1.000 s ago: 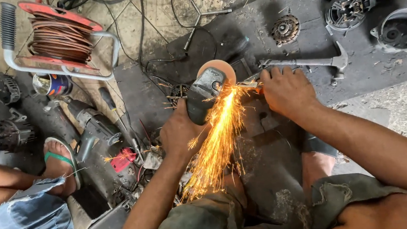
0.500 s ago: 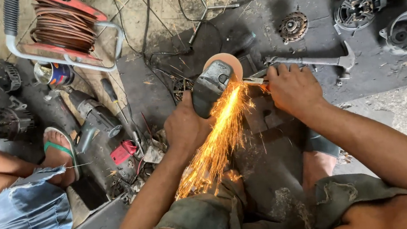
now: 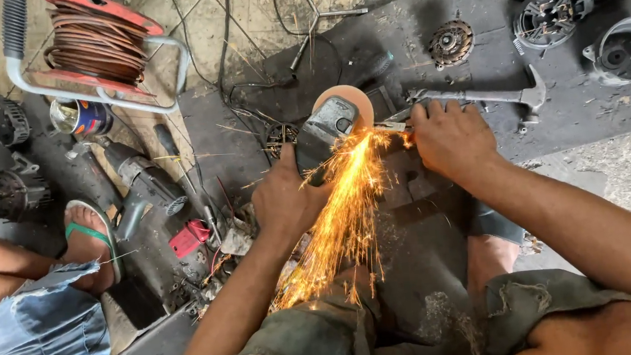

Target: Using an angle grinder to smooth the edges of a metal motor component while holding it with pliers.

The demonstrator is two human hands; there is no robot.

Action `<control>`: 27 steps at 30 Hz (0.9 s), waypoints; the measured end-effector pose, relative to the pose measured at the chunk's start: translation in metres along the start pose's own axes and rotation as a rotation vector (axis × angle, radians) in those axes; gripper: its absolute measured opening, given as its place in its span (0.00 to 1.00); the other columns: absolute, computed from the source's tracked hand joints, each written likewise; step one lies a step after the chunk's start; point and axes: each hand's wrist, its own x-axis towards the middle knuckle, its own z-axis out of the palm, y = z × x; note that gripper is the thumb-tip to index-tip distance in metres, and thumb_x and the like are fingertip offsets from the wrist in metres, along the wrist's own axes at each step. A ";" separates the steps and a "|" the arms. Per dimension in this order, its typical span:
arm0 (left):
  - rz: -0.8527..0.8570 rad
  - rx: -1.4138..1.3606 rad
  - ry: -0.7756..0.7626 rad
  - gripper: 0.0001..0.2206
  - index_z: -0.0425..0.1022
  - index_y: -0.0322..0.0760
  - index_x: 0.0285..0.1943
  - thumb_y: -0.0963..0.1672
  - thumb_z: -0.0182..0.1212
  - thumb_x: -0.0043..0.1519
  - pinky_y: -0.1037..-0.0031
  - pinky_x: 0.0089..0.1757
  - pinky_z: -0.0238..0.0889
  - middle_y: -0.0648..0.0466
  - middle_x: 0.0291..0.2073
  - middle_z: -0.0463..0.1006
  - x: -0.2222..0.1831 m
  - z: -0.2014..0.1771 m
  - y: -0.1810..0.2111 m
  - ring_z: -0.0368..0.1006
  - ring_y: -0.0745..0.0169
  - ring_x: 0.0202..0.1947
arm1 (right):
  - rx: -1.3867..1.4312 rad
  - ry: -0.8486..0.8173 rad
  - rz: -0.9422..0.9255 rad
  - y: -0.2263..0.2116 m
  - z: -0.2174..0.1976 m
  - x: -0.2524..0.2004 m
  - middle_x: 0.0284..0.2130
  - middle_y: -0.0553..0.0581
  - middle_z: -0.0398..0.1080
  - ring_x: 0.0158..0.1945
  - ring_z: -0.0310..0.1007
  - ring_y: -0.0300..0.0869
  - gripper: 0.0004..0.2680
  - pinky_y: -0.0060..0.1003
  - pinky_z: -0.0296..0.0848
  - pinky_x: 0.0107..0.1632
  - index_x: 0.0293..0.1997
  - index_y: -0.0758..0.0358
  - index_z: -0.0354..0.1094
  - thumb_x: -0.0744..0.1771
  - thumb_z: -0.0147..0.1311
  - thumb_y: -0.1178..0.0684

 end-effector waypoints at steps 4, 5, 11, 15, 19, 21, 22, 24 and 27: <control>0.019 -0.017 0.009 0.33 0.62 0.42 0.66 0.53 0.64 0.51 0.47 0.51 0.69 0.43 0.48 0.80 -0.005 -0.009 0.006 0.77 0.33 0.53 | -0.019 0.140 -0.002 -0.002 0.002 -0.002 0.30 0.63 0.71 0.37 0.76 0.62 0.06 0.54 0.70 0.37 0.42 0.60 0.66 0.67 0.45 0.52; -0.013 -0.008 -0.006 0.32 0.63 0.44 0.65 0.53 0.63 0.51 0.47 0.51 0.69 0.43 0.48 0.80 -0.008 -0.011 0.008 0.77 0.34 0.53 | -0.060 0.195 -0.011 -0.001 0.004 -0.002 0.29 0.61 0.71 0.36 0.76 0.59 0.06 0.53 0.71 0.36 0.41 0.58 0.67 0.66 0.46 0.51; -0.034 0.007 0.013 0.32 0.62 0.48 0.65 0.53 0.61 0.49 0.49 0.50 0.70 0.45 0.46 0.81 -0.003 -0.006 0.000 0.78 0.36 0.52 | -0.139 0.375 -0.017 -0.007 0.002 -0.001 0.25 0.58 0.70 0.30 0.75 0.53 0.04 0.48 0.72 0.32 0.36 0.55 0.68 0.64 0.48 0.51; -0.024 0.002 0.010 0.33 0.63 0.46 0.65 0.53 0.63 0.49 0.50 0.51 0.71 0.45 0.47 0.81 -0.007 -0.008 0.002 0.78 0.36 0.52 | -0.114 0.332 -0.006 -0.009 0.000 -0.003 0.28 0.58 0.71 0.33 0.76 0.54 0.05 0.49 0.72 0.34 0.37 0.54 0.66 0.65 0.46 0.51; -0.009 -0.016 0.035 0.32 0.64 0.46 0.63 0.53 0.64 0.48 0.48 0.50 0.70 0.44 0.46 0.81 -0.006 -0.006 0.001 0.78 0.34 0.51 | -0.074 0.291 0.012 -0.008 -0.002 -0.001 0.28 0.59 0.70 0.33 0.76 0.55 0.05 0.50 0.73 0.35 0.38 0.56 0.66 0.66 0.46 0.52; -0.013 -0.009 0.055 0.33 0.64 0.47 0.64 0.54 0.63 0.47 0.47 0.49 0.71 0.44 0.44 0.81 -0.005 -0.001 -0.002 0.78 0.34 0.50 | -0.036 0.204 0.020 -0.009 0.005 0.000 0.29 0.61 0.71 0.34 0.75 0.57 0.05 0.53 0.72 0.36 0.39 0.58 0.66 0.67 0.44 0.52; -0.014 -0.007 0.052 0.33 0.64 0.47 0.64 0.54 0.63 0.47 0.47 0.49 0.71 0.44 0.44 0.81 -0.003 0.001 -0.004 0.78 0.34 0.50 | -0.033 0.201 0.020 -0.009 0.003 0.000 0.29 0.61 0.71 0.34 0.75 0.57 0.05 0.53 0.72 0.36 0.39 0.58 0.66 0.67 0.44 0.52; 0.039 0.036 0.058 0.34 0.63 0.44 0.65 0.54 0.67 0.49 0.46 0.50 0.71 0.42 0.46 0.81 0.001 0.004 -0.009 0.78 0.32 0.51 | -0.027 0.180 0.018 -0.010 -0.001 0.000 0.30 0.61 0.72 0.36 0.77 0.57 0.05 0.53 0.73 0.37 0.40 0.57 0.66 0.67 0.44 0.51; -0.010 -0.026 0.075 0.31 0.65 0.46 0.63 0.52 0.63 0.48 0.46 0.48 0.70 0.44 0.43 0.81 -0.007 -0.003 0.001 0.78 0.33 0.49 | -0.037 0.182 0.021 -0.009 0.004 0.001 0.30 0.60 0.72 0.36 0.76 0.57 0.05 0.52 0.72 0.37 0.40 0.57 0.66 0.67 0.44 0.51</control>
